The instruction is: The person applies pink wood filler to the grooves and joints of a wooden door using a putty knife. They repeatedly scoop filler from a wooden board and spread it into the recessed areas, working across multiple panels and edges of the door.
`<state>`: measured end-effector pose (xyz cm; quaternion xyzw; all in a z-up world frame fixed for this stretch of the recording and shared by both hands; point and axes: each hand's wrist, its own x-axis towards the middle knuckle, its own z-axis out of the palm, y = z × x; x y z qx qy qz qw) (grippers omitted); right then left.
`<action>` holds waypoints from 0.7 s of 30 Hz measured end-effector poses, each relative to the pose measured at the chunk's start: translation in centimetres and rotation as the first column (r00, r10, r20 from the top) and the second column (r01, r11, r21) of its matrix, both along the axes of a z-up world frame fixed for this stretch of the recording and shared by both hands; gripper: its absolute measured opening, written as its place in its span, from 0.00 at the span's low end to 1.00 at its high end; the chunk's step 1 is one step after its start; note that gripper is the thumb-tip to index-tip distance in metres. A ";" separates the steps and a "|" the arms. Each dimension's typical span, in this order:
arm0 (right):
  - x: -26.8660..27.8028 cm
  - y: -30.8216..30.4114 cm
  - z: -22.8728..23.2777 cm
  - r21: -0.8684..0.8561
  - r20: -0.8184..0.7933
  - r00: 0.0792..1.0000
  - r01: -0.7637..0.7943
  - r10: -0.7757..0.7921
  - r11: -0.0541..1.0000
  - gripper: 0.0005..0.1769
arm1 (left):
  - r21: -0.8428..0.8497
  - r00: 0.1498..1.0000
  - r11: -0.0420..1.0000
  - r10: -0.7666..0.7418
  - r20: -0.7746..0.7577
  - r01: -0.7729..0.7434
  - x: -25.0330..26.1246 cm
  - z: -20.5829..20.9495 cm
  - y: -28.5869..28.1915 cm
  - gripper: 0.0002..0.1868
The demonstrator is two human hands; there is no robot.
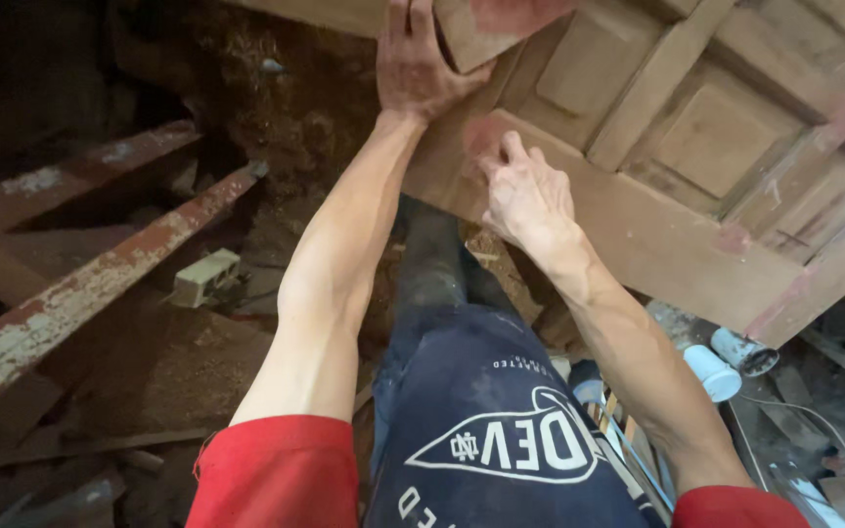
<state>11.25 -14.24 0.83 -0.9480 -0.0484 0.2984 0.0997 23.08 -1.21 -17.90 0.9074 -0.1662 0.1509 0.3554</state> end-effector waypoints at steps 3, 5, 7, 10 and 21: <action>-1.3 1.0 -0.3 0.052 -0.055 0.998 0.008 -0.005 0.999 0.39 | 0.036 1.000 0.999 0.013 -0.021 -0.012 0.4 -1.5 -0.4 0.59; -2.5 1.8 -0.4 0.047 -0.049 0.999 0.015 -0.013 0.999 0.35 | 0.059 0.998 0.998 0.011 -0.058 -0.008 0.1 -2.0 -0.4 0.59; -3.5 2.5 -0.4 0.054 -0.042 0.998 0.051 -0.048 0.997 0.34 | 0.076 0.995 0.997 0.005 -0.096 0.002 0.0 -1.8 -0.4 0.58; -4.2 3.0 -0.6 0.088 -0.018 0.988 0.155 -0.154 0.984 0.33 | -0.016 1.000 1.000 0.024 0.004 -0.024 0.0 -0.9 -0.5 0.61; -1.2 3.3 -4.0 -0.201 -0.017 0.947 -0.316 0.319 0.927 0.04 | -0.045 0.996 0.995 -0.084 -0.003 0.084 0.3 0.6 0.3 0.65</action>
